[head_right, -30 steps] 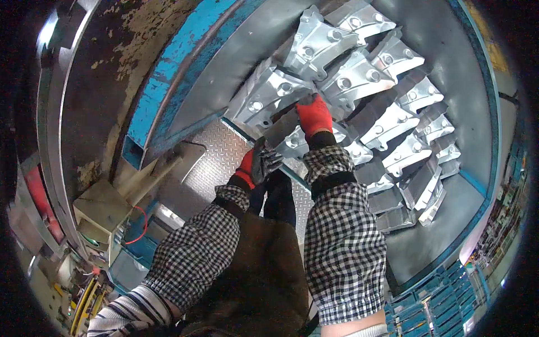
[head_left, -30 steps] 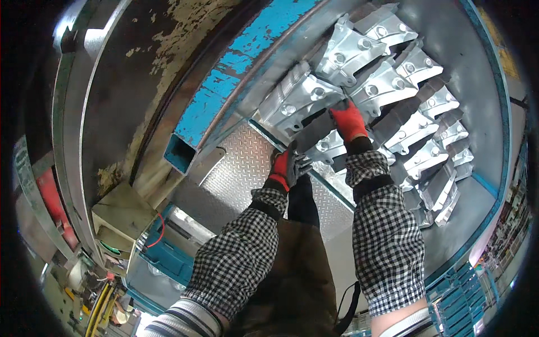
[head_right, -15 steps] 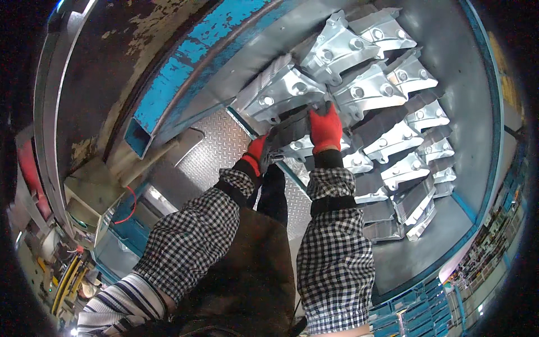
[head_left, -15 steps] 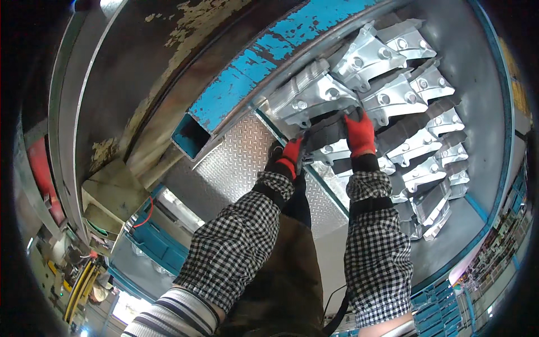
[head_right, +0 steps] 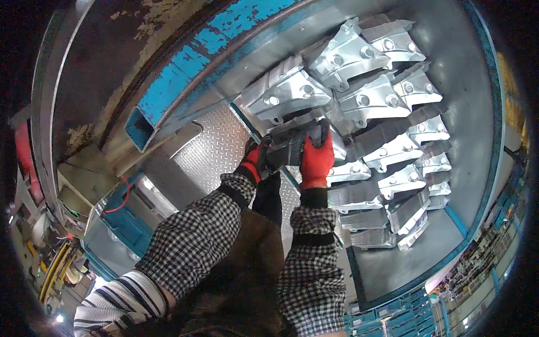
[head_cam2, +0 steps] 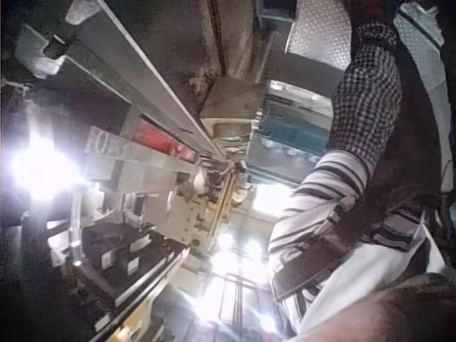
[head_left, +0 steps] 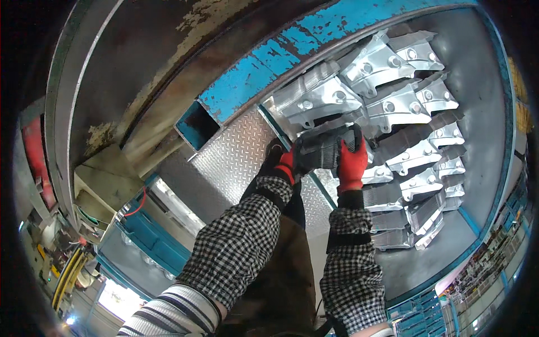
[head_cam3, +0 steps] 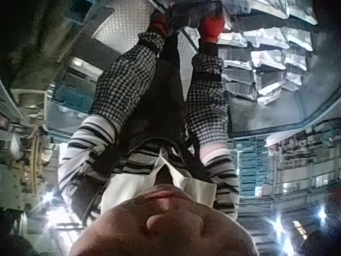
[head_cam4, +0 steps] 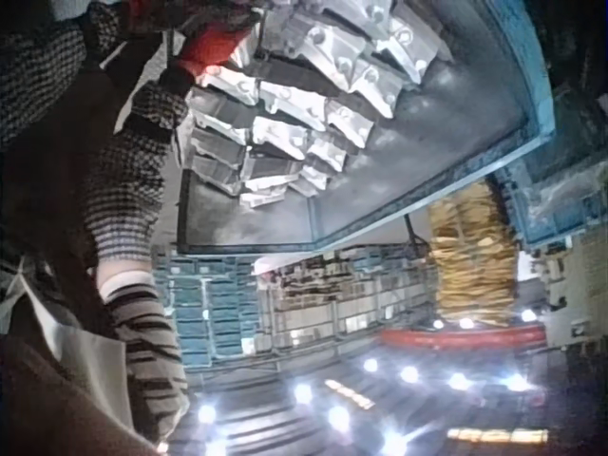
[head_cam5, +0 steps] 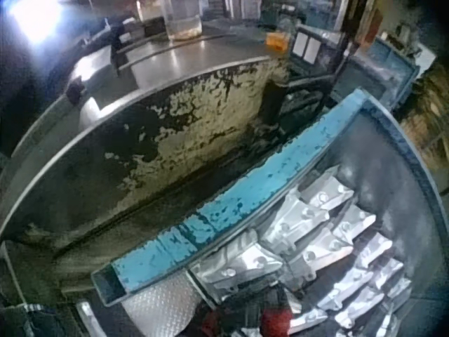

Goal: Operating an industrial metal press machine to shape metal components.

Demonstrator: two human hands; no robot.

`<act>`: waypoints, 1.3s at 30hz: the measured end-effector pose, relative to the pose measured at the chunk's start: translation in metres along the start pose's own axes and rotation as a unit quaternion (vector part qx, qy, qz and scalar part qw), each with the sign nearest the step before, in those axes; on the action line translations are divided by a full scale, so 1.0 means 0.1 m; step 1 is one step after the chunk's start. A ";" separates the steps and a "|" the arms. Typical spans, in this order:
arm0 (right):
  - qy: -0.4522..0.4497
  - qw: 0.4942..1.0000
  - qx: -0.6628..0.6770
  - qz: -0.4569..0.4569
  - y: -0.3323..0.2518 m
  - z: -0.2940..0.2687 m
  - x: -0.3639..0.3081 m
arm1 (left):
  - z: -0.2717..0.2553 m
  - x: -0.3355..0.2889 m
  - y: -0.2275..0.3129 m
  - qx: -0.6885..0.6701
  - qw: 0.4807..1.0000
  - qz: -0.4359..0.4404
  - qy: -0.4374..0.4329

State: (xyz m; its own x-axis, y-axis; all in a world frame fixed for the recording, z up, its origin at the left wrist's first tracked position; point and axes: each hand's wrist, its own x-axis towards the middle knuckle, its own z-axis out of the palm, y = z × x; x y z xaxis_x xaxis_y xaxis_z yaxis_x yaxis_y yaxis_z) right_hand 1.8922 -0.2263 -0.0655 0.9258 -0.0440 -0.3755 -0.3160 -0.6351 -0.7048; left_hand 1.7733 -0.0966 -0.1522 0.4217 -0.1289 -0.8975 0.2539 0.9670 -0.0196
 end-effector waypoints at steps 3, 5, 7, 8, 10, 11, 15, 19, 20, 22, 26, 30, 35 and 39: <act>0.003 0.996 0.091 -0.019 -0.20 0.09 -0.13 | -0.15 0.11 -0.06 -0.019 1.000 -0.001 -0.016; 0.002 0.994 0.101 -0.036 -0.13 0.09 -0.10 | -0.21 0.23 -0.11 -0.002 1.000 -0.011 -0.023; -0.003 0.995 0.090 -0.041 -0.05 0.07 -0.08 | -0.30 0.29 -0.20 0.009 0.999 -0.024 -0.028; -0.007 0.996 0.075 -0.037 -0.01 0.06 -0.08 | -0.32 0.34 -0.25 0.016 0.999 -0.027 -0.032; -0.019 0.995 0.088 -0.039 -0.02 0.11 -0.10 | -0.47 0.44 -0.28 -0.014 0.998 -0.027 -0.060; -0.027 0.992 0.118 -0.044 -0.08 0.19 -0.15 | -0.57 0.50 -0.25 -0.055 0.995 -0.021 -0.084; -0.020 0.990 0.134 -0.044 0.11 0.01 -0.18 | -0.60 0.54 -0.38 -0.016 0.986 -0.117 -0.115; -0.072 0.979 0.186 -0.051 -0.05 0.11 -0.37 | -0.92 0.44 -0.30 0.044 0.996 -0.032 -0.064; -0.093 0.973 0.209 -0.037 -0.06 0.08 -0.43 | -0.96 0.37 -0.34 0.025 0.997 -0.025 -0.071; -0.102 0.969 0.226 -0.006 0.10 -0.25 -0.47 | -0.65 0.17 -0.63 -0.053 0.991 -0.074 -0.094; -0.148 0.950 0.276 0.007 0.14 -0.45 -0.48 | -0.72 0.04 -0.68 -0.113 0.980 -0.059 -0.152; -0.185 0.939 0.291 -0.001 0.02 -0.33 -0.46 | -1.01 0.12 -0.60 -0.114 0.954 -0.024 -0.275; -0.084 0.975 -0.185 -0.094 -0.17 -0.33 -0.37 | -0.99 0.03 -0.53 -0.126 0.978 -0.037 -0.159; -0.307 0.830 -0.432 0.175 -0.34 -0.62 0.10 | -0.29 -0.44 -0.53 -0.130 0.989 -0.019 -0.065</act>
State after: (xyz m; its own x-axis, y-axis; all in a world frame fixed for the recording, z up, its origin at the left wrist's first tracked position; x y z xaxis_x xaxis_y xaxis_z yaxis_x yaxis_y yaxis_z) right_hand 1.9253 -0.2526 -0.0085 0.4448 -0.1097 -0.8889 -0.0321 -0.9938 0.1066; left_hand 1.7158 -0.1360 -0.1242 0.5284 -0.1772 -0.8303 0.0464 0.9825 -0.1802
